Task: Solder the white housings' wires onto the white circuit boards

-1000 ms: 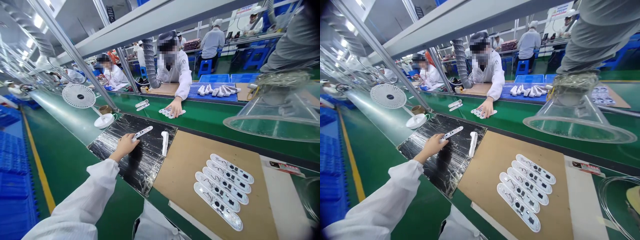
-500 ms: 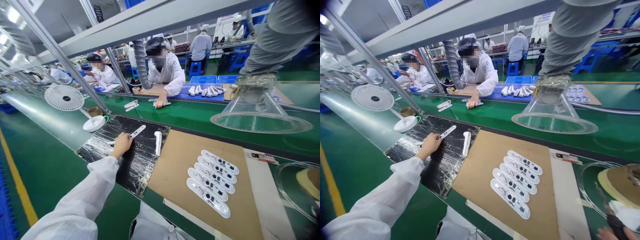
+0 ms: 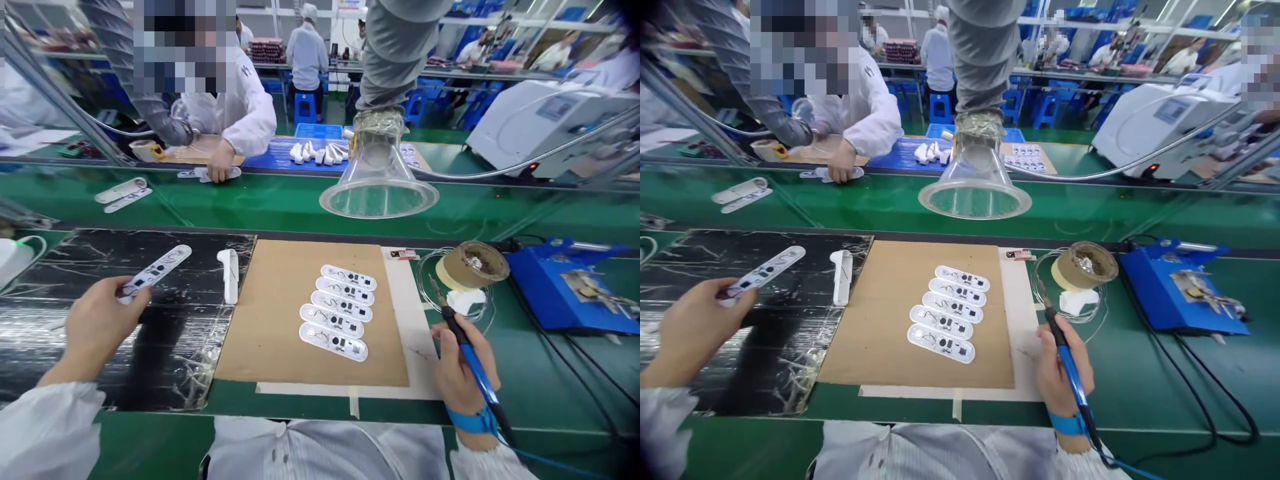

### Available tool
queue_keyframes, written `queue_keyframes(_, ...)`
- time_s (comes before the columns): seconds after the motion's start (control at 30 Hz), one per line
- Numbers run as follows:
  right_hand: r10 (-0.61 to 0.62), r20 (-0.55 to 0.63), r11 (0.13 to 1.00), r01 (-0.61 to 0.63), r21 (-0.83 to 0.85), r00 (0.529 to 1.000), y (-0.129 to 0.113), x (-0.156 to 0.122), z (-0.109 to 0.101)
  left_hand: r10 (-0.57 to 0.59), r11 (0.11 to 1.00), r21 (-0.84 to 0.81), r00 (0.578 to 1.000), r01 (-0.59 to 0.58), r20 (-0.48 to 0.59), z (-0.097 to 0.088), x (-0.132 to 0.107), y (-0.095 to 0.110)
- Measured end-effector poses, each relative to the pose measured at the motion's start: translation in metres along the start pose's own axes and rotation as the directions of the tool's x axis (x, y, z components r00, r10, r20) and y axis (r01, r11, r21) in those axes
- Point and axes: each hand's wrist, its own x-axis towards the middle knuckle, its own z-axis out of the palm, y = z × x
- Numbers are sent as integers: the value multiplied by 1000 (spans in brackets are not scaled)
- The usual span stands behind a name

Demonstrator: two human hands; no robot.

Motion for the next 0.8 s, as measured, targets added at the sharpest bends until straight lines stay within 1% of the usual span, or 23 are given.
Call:
queue_keyframes(0.03, -2, 37, 1000, 1, 14, 999, -1, -2, 0, 61, 998, -31, 997, -62, -49, 0, -1, 1)
queue_keyframes(0.07, -5, 87, 1000, 3, 16, 996, -4, -3, 0, 124, 990, -53, 985, -131, -117, 0, -3, 4)
queue_keyframes(0.13, -34, 219, 999, 33, 12, 975, -12, -7, 1, 222, 970, -37, 940, -240, -258, 0, -10, 13)
queue_keyframes(0.17, -64, 298, 998, 60, 25, 952, -18, -8, 3, 251, 965, 1, 915, -264, -315, 1, -14, 19)
queue_keyframes(0.2, -107, 379, 994, 93, 55, 919, -24, -10, 5, 270, 961, 49, 895, -271, -356, 2, -19, 27)
queue_keyframes(0.23, -153, 457, 988, 126, 90, 876, -29, -11, 9, 290, 957, 94, 881, -275, -373, 3, -26, 37)
queue_keyframes(0.3, -241, 579, 970, 183, 158, 779, -40, -14, 19, 353, 936, 134, 874, -327, -333, 6, -39, 58)
queue_keyframes(0.33, -287, 615, 958, 216, 189, 734, -44, -15, 24, 407, 913, 115, 868, -391, -285, 9, -45, 69)
queue_keyframes(0.4, -362, 650, 932, 278, 232, 668, -48, -19, 34, 533, 840, 21, 819, -542, -212, 16, -55, 91)
queue_keyframes(0.47, -394, 671, 918, 310, 249, 628, -49, -21, 43, 643, 745, -80, 744, -663, -179, 25, -62, 111)
queue_keyframes(0.53, -368, 695, 927, 302, 222, 618, -48, -23, 50, 728, 648, -156, 666, -746, -160, 31, -66, 126)
queue_keyframes(0.6, -331, 701, 940, 282, 189, 632, -47, -22, 54, 805, 544, -227, 578, -808, -131, 33, -67, 136)
queue_keyframes(0.7, -307, 669, 950, 265, 167, 677, -46, -15, 55, 896, 383, -347, 435, -856, -84, 31, -69, 144)
queue_keyframes(0.8, -302, 599, 952, 268, 149, 742, -39, -3, 42, 957, 248, -437, 289, -864, -27, 30, -69, 145)
